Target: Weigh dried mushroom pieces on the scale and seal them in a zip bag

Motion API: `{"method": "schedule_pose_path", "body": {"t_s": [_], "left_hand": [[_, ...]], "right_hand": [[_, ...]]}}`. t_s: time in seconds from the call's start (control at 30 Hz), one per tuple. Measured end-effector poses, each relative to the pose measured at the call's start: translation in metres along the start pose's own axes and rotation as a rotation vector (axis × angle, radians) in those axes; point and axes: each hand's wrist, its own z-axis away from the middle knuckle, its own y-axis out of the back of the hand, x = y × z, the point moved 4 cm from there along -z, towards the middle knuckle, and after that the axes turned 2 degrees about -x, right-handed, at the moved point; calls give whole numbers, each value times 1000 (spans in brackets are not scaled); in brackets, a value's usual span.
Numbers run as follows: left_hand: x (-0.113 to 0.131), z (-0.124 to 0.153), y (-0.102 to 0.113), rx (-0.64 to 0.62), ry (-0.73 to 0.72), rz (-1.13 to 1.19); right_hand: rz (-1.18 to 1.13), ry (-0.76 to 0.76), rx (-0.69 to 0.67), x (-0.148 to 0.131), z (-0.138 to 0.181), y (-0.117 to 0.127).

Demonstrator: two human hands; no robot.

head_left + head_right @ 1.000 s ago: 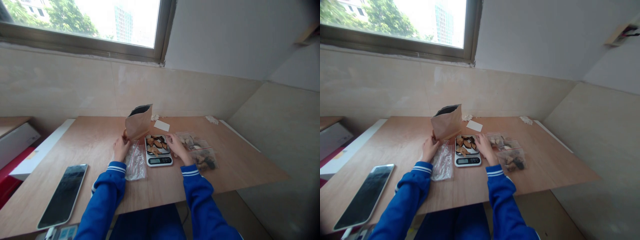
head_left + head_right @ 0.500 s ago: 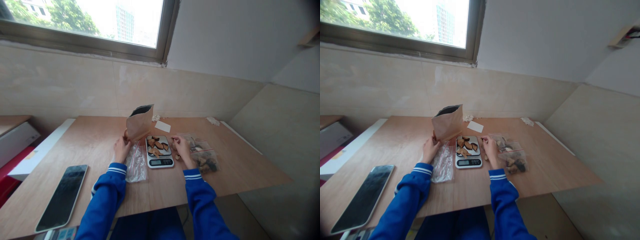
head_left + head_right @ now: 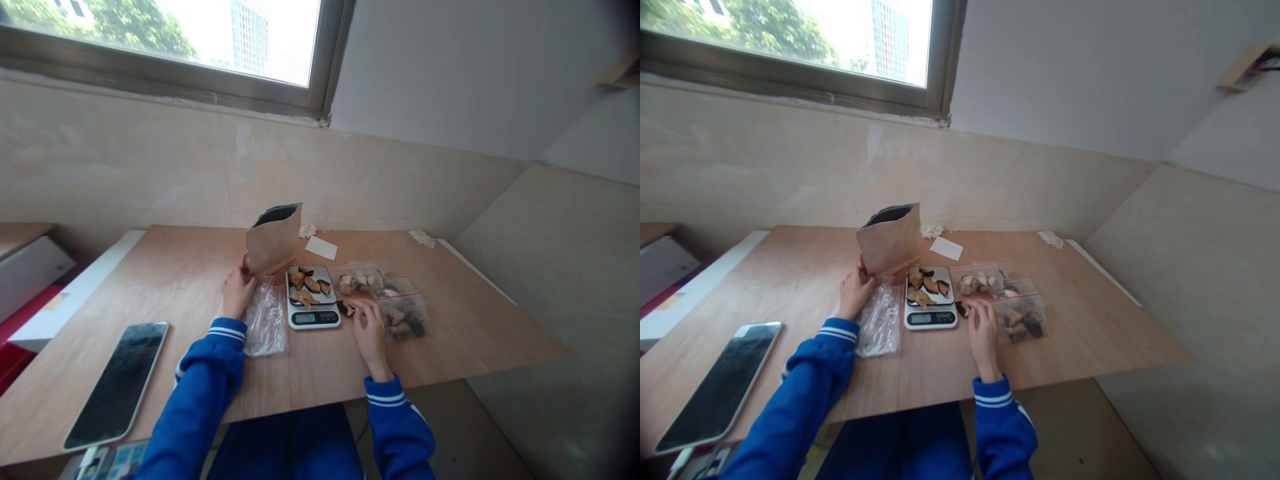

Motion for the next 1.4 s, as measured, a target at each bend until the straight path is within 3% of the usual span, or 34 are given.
{"method": "schedule_pose_path", "body": {"t_s": [0.2,0.6,0.7,0.87,1.0,1.13,1.4], "left_hand": [[2,2,1,-9,12,-9],[-8,3,7,78,104,-35],[-12,2,9,115,146,-32],[-14,1,8,143,141,-5],[-14,1,8,183,137,13],[-11,3,9,230,137,42],[-9,8,22,466,127,213]], "right_hand": [[-30,-27,-7,4,21,2],[-36,-53,-24,6,20,0],[-52,17,-65,-4,12,-5],[-47,160,-242,-25,-21,-27],[-9,189,-330,-27,-41,-42],[-15,148,-261,-15,-38,-34],[149,-10,-105,15,7,-4]]}}
